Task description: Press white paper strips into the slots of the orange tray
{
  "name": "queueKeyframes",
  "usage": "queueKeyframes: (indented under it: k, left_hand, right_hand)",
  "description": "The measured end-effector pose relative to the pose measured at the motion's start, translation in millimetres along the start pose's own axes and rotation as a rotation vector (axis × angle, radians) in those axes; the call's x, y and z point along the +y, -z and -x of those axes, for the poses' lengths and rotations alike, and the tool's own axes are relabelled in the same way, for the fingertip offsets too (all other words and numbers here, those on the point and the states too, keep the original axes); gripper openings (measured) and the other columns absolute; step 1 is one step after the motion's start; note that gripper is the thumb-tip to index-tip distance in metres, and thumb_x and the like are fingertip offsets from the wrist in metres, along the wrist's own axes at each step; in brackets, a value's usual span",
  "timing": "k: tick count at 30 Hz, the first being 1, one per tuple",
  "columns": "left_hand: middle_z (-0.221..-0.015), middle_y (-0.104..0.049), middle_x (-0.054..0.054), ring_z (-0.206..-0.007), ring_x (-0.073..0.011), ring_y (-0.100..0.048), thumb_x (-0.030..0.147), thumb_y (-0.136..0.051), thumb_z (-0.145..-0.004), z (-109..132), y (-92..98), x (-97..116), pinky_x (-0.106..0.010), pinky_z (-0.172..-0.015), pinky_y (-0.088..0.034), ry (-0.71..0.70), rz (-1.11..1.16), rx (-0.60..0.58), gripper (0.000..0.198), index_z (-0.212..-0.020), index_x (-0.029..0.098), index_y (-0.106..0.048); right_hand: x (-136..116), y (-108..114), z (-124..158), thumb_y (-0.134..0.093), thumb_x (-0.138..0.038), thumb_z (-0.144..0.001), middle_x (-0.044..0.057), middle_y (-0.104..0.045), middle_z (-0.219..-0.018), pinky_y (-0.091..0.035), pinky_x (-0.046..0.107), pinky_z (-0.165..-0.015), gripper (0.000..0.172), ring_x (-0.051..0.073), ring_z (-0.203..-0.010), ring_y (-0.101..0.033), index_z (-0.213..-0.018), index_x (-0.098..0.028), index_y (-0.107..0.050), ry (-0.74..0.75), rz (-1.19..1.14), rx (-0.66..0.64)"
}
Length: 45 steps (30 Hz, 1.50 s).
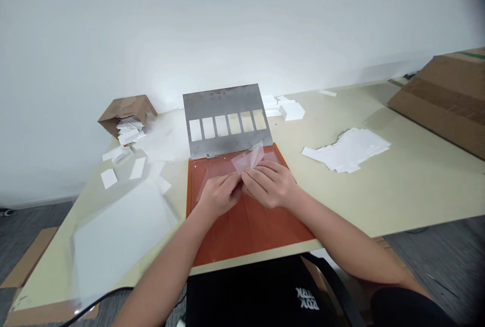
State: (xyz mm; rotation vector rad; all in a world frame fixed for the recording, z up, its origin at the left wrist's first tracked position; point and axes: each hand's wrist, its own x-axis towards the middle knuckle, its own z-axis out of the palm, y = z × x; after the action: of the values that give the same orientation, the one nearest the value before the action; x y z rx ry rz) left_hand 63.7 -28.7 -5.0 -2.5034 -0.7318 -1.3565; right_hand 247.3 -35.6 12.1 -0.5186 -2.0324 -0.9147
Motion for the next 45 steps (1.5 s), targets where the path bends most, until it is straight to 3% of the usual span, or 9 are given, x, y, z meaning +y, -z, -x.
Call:
queueKeyframes:
  k: [7, 11, 16, 26, 31, 37, 40, 45]
  left_hand:
    - [-0.072, -0.074, 0.0, -0.058, -0.01, -0.067, 0.005, -0.046, -0.084, -2.5, -0.1, 2.2, -0.018, -0.053, -0.05, 0.016, -0.019, 0.014, 0.023, -0.093, 0.019, -0.063]
    - [-0.069, -0.072, 0.001, -0.055, -0.0097, -0.065, 0.004, -0.046, -0.083, -2.4, -0.3, 2.5, -0.018, -0.051, -0.049, 0.016, -0.016, 0.022, 0.023, -0.09, 0.019, -0.062]
    - [-0.066, -0.07, 0.002, -0.054, -0.0093, -0.064, 0.007, -0.048, -0.086, -2.2, -0.2, 2.6, -0.018, -0.049, -0.046, 0.033, -0.018, 0.01, 0.019, -0.088, 0.019, -0.063]
    - [-0.064, -0.068, 0.002, -0.052, -0.01, -0.062, 0.007, -0.048, -0.084, -4.4, 1.2, 4.1, -0.019, -0.049, -0.045, 0.034, 0.014, 0.009, 0.016, -0.086, 0.019, -0.058]
    - [-0.07, -0.069, 0.0, -0.058, -0.0113, -0.065, 0.009, -0.05, -0.085, -4.7, 1.5, 5.0, -0.02, -0.054, -0.048, 0.043, 0.04, 0.002, 0.013, -0.088, 0.018, -0.058]
    - [-0.064, -0.067, 0.001, -0.052, -0.0108, -0.061, 0.011, -0.052, -0.087, -6.4, 2.8, 5.1, -0.021, -0.05, -0.045, 0.057, 0.079, -0.02, 0.009, -0.085, 0.018, -0.058]
    - [-0.067, -0.069, 0.0, -0.053, -0.0108, -0.063, 0.013, -0.054, -0.087, -7.6, 4.6, 5.6, -0.021, -0.051, -0.046, 0.061, 0.107, -0.033, 0.008, -0.086, 0.018, -0.059]
    - [-0.073, -0.074, -0.002, -0.059, -0.0117, -0.068, 0.012, -0.055, -0.085, -7.1, 6.1, 7.0, -0.021, -0.056, -0.051, 0.062, 0.142, -0.036, 0.01, -0.083, 0.019, -0.061]
  right_hand:
    - [5.9, -3.0, -0.7, -0.06, -0.013, -0.08, -0.002, -0.07, -0.072, -0.049, 0.028, -0.058, 0.008, 0.01, -0.06, -0.06, -0.083, -0.02, -0.063, -0.154, -0.124, 0.015]
    - [8.2, -0.8, -3.3, -0.067, -0.022, -0.08, 0.001, -0.072, -0.074, -0.048, 0.03, -0.056, 0.009, 0.012, -0.061, -0.061, -0.086, -0.016, -0.064, -0.122, -0.152, 0.042]
    - [10.2, 1.4, -5.8, -0.067, -0.015, -0.08, 0.0, -0.073, -0.074, -0.048, 0.028, -0.057, 0.007, 0.01, -0.059, -0.06, -0.086, -0.016, -0.064, -0.106, -0.153, 0.029]
    - [9.2, 1.6, -2.5, -0.061, -0.017, -0.085, -0.003, -0.075, -0.079, -0.047, 0.027, -0.058, 0.005, 0.009, -0.06, -0.061, -0.087, -0.022, -0.062, -0.158, -0.158, -0.026]
    - [10.0, 2.5, -2.8, -0.062, -0.015, -0.083, -0.003, -0.075, -0.08, -0.046, 0.026, -0.058, 0.008, 0.009, -0.061, -0.062, -0.087, -0.022, -0.061, -0.163, -0.166, -0.035]
    - [8.4, 1.4, -2.6, -0.06, -0.014, -0.081, -0.001, -0.074, -0.077, -0.046, 0.026, -0.058, 0.01, 0.01, -0.059, -0.061, -0.088, -0.021, -0.061, -0.165, -0.171, -0.013]
    - [5.3, 0.6, -1.3, -0.057, -0.012, -0.081, -0.002, -0.073, -0.075, -0.046, 0.025, -0.059, 0.011, 0.011, -0.061, -0.062, -0.084, -0.022, -0.06, -0.266, -0.267, -0.032]
    - [3.2, 0.0, 0.0, -0.053, -0.017, -0.085, 0.0, -0.07, -0.071, -0.047, 0.023, -0.06, 0.01, 0.011, -0.063, -0.062, -0.079, -0.022, -0.06, -0.61, -0.528, -0.098]
